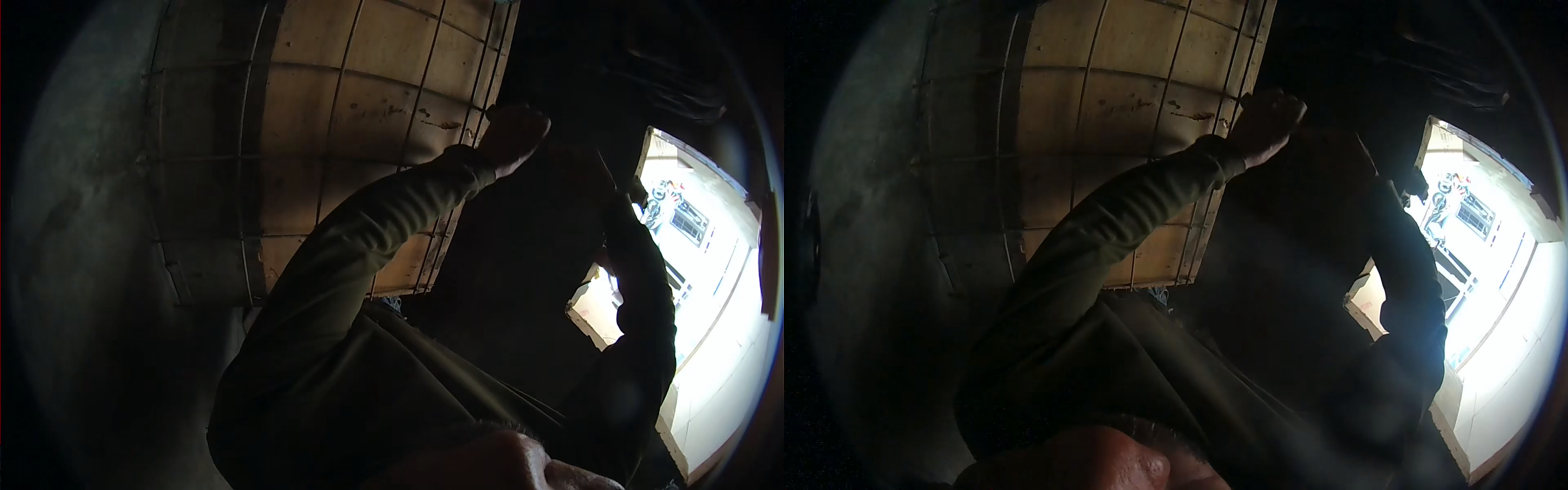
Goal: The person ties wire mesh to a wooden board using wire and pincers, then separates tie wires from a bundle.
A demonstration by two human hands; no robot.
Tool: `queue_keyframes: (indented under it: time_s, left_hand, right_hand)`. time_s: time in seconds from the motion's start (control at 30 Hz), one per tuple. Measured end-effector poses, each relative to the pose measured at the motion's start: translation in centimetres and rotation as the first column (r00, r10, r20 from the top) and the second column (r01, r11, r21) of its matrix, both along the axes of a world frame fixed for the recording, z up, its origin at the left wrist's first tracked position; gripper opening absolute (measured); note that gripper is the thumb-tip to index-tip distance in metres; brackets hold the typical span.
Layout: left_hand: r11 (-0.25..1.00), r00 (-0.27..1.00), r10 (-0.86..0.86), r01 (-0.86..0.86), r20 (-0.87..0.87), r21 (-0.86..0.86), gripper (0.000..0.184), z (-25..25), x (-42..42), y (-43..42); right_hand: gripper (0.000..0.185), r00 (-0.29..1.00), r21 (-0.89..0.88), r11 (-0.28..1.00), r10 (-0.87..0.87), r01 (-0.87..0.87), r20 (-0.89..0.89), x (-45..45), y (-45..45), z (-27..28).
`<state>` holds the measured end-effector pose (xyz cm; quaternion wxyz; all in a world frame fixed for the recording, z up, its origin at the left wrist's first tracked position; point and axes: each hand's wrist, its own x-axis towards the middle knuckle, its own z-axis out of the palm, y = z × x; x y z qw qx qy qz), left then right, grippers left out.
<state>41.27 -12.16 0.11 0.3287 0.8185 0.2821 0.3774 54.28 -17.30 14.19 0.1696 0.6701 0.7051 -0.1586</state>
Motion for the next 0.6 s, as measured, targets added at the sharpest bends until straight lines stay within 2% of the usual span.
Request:
queue_keyframes:
  time_s: [0.03,0.07,0.1,0.13,0.2,0.23,0.27,0.3,0.33,0.4,0.53,0.6]
  left_hand:
    - [1.000,1.000,0.000,0.000,-0.003,-0.002,0.017,-0.6,0.3,-0.6]
    - [0.997,0.998,0.054,-0.056,0.028,0.060,0.015,-1.5,0.7,-1.7]
    - [0.985,0.991,0.112,-0.120,0.069,0.124,0.014,-1.6,1.0,-1.9]
    - [0.985,0.991,0.112,-0.120,0.072,0.126,0.014,-1.9,1.5,-1.6]
    - [0.987,0.988,-0.149,0.151,0.033,-0.061,0.015,-2.2,2.3,-0.7]
    - [0.986,0.987,-0.155,0.157,0.032,-0.059,0.015,-2.2,2.4,-0.4]
    - [0.968,0.972,-0.234,0.232,-0.005,-0.096,0.015,-2.2,2.6,0.4]
    - [0.942,0.949,-0.312,0.304,-0.037,-0.138,0.015,-1.9,2.7,0.8]
    - [0.943,0.949,-0.313,0.307,-0.033,-0.129,0.015,-1.5,2.6,1.2]
    - [0.875,0.918,-0.396,0.372,-0.017,-0.309,0.014,-1.0,2.0,1.8]
    - [0.830,0.900,-0.431,0.427,0.074,-0.359,0.012,-1.5,1.7,1.9]
    - [0.846,0.898,-0.437,0.428,0.046,-0.317,0.019,-1.1,1.4,1.8]
  right_hand:
    - [0.024,0.998,0.007,0.999,0.054,-0.054,-0.027,-1.3,1.2,0.5]
    - [0.023,0.994,-0.313,0.945,-0.109,0.098,-0.018,-2.2,2.9,1.8]
    - [0.022,0.966,-0.591,0.773,-0.254,0.230,0.044,-3.3,4.4,3.0]
    - [0.022,0.966,-0.589,0.774,-0.254,0.231,0.046,-3.0,4.5,2.9]
    - [0.025,0.895,-0.621,0.681,-0.439,0.388,0.078,-2.6,3.2,2.3]
    - [0.025,0.862,-0.627,0.645,-0.498,0.437,0.088,-2.6,2.4,2.0]
    - [0.030,0.985,-0.239,0.956,-0.161,0.172,0.067,-3.2,0.9,2.0]
    - [0.032,0.994,-0.036,0.999,0.024,-0.020,0.104,-3.5,0.7,2.3]
    - [0.034,0.962,0.175,0.962,0.170,-0.209,0.214,-4.0,0.5,2.6]
    - [0.034,0.960,-0.012,0.995,-0.092,0.098,0.263,-4.4,1.3,3.1]
    - [0.036,0.972,-0.026,0.992,-0.114,0.122,0.204,-3.1,0.9,2.1]
    - [0.032,0.992,-0.018,1.000,-0.001,0.004,0.128,-2.5,0.5,1.7]
